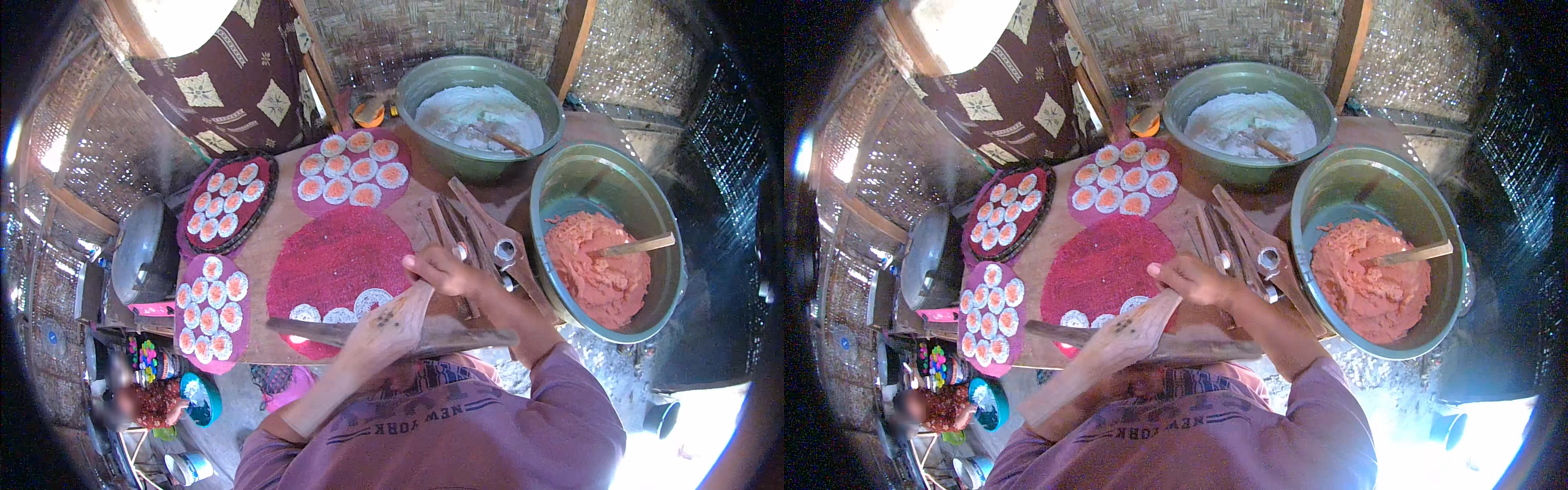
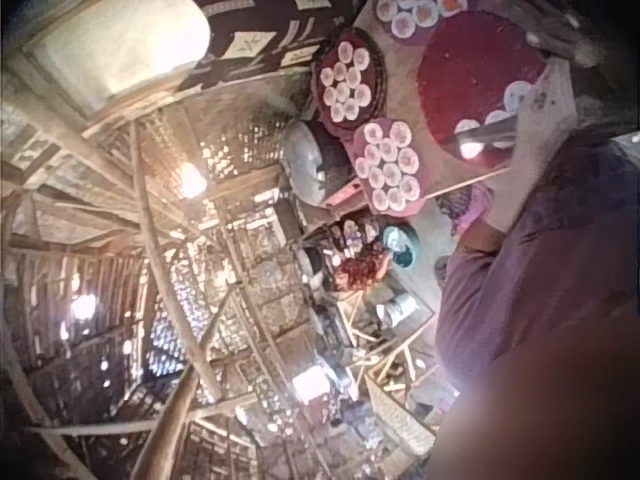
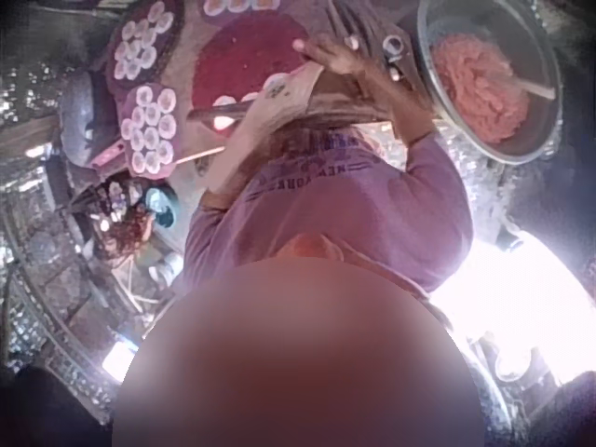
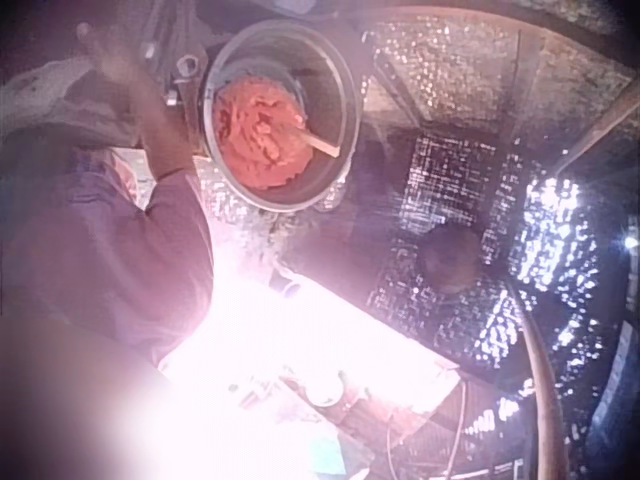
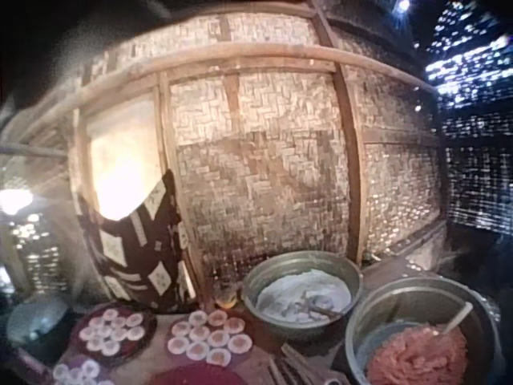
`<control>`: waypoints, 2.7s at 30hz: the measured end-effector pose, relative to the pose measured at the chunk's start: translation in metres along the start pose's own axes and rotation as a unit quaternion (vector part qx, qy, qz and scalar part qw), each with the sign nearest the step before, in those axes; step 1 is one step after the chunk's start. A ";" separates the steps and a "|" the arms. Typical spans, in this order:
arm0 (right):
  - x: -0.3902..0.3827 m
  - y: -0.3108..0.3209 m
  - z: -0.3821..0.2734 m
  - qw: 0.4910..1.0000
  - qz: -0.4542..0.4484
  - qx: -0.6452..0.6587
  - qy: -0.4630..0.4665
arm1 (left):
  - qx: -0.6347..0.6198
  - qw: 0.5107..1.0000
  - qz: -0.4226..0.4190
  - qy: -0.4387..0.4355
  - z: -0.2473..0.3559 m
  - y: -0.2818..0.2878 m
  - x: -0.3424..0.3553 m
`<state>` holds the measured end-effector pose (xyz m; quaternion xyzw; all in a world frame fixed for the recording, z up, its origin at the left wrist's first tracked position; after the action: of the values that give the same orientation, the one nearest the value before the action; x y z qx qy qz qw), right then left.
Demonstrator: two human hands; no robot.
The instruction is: The person uses a wooden mold and a cylindrical tool to shape white rice into round discs, then places a pink filling in the center of each disc. The finished pieces are arranged on pink mats on the table.
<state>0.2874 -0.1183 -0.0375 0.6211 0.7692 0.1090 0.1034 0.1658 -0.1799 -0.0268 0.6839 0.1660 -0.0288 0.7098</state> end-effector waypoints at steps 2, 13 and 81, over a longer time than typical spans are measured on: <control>0.010 0.000 -0.034 0.997 0.024 0.011 0.077 | 0.280 0.959 0.018 -0.047 0.001 0.031 0.011; -0.029 -0.045 -0.281 0.892 -0.006 -0.045 0.450 | -0.414 0.903 0.007 -0.119 -0.066 0.119 -0.068; -0.154 0.029 -0.150 0.762 0.563 0.092 0.307 | -0.342 0.824 0.450 0.029 -0.236 0.004 -0.026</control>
<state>0.3020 -0.2687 0.1175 0.8821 0.2784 0.2610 -0.2762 0.0956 0.0466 -0.0182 0.3969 -0.1409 0.3722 0.8271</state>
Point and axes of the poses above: each hand's wrist, its own x-axis towards the middle knuckle, its own y-axis out of the back of the hand, z = x × y, the point moved 8 cm from there along x, towards the middle knuckle, and after that the axes turned 9 degrees about -y, right-handed, at the moved point
